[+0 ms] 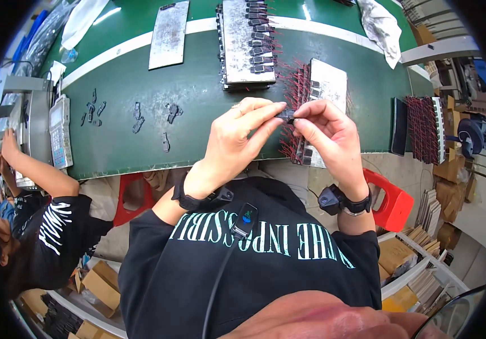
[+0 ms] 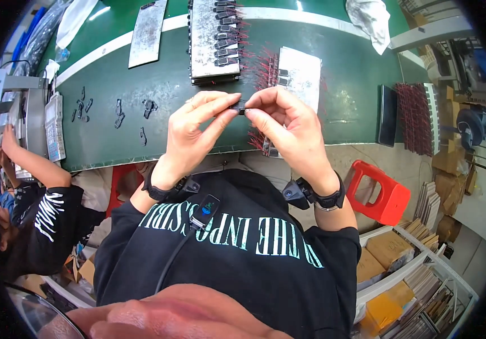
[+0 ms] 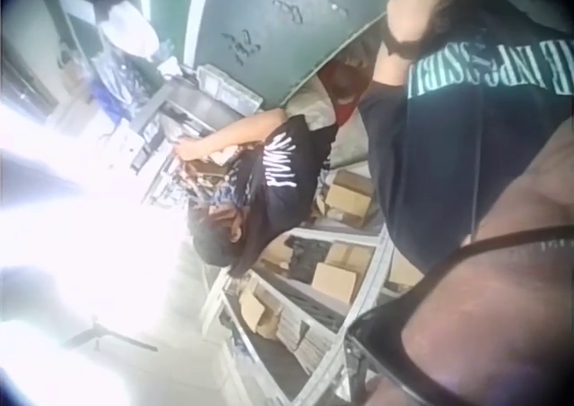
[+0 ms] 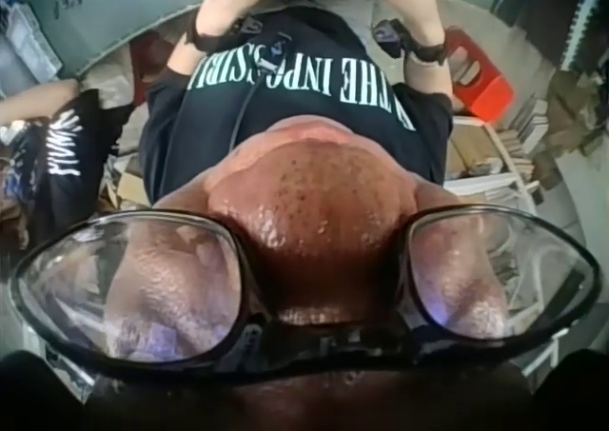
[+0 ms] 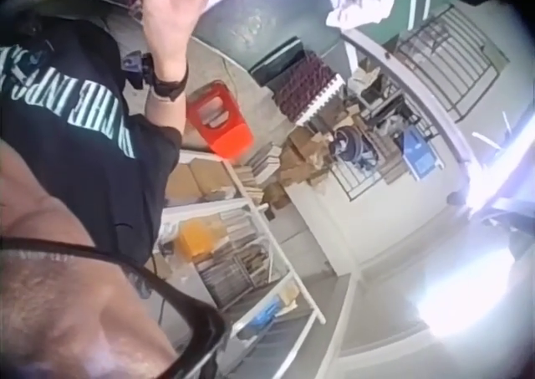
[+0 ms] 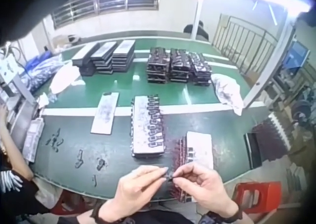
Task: The person picks up a plastic component and a small electronic part by hand, fits them together, and places the assembled unit onto a metal plate, repeating this process several times.
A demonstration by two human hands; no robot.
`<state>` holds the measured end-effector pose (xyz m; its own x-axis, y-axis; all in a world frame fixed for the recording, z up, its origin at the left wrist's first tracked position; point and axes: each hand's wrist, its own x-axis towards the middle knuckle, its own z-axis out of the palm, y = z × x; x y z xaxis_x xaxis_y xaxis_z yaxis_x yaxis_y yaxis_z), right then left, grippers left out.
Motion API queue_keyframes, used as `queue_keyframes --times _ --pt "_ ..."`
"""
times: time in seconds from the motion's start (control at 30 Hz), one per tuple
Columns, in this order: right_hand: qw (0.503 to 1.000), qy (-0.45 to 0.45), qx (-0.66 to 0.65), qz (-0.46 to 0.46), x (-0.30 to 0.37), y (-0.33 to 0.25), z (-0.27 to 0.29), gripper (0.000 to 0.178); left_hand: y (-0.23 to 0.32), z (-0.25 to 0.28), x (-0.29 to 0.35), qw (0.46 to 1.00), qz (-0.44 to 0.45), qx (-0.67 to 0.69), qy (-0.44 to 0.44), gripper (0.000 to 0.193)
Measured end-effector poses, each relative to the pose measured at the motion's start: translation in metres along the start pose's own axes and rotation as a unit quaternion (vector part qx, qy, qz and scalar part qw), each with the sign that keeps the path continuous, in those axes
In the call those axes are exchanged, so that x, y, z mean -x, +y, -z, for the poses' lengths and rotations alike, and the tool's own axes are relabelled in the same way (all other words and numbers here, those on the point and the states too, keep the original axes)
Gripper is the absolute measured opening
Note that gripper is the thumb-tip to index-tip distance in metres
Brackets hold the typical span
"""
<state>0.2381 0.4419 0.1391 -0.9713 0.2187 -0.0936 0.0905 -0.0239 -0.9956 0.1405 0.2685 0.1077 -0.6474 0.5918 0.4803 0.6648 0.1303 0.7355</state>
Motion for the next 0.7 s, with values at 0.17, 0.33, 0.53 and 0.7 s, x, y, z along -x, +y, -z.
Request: queue_keyframes --times 0.17,0.33,0.53,0.7 --pt "1.0 0.017 0.021 -0.009 -0.008 0.007 0.0 0.014 -0.005 -0.009 -0.001 0.989 0.078 0.128 -0.017 0.031" --pt "0.998 0.033 0.054 0.002 -0.021 0.004 -0.01 0.015 -0.012 -0.009 -0.001 0.949 0.185 0.255 0.002 0.028" --pt "0.997 0.028 0.064 0.022 -0.03 0.006 -0.019 0.014 -0.022 -0.002 0.0 0.931 0.207 0.301 0.007 0.028" --pt "0.996 0.009 0.087 -0.005 -0.036 0.004 -0.021 0.014 -0.027 0.005 0.001 0.934 0.218 0.283 -0.006 0.027"
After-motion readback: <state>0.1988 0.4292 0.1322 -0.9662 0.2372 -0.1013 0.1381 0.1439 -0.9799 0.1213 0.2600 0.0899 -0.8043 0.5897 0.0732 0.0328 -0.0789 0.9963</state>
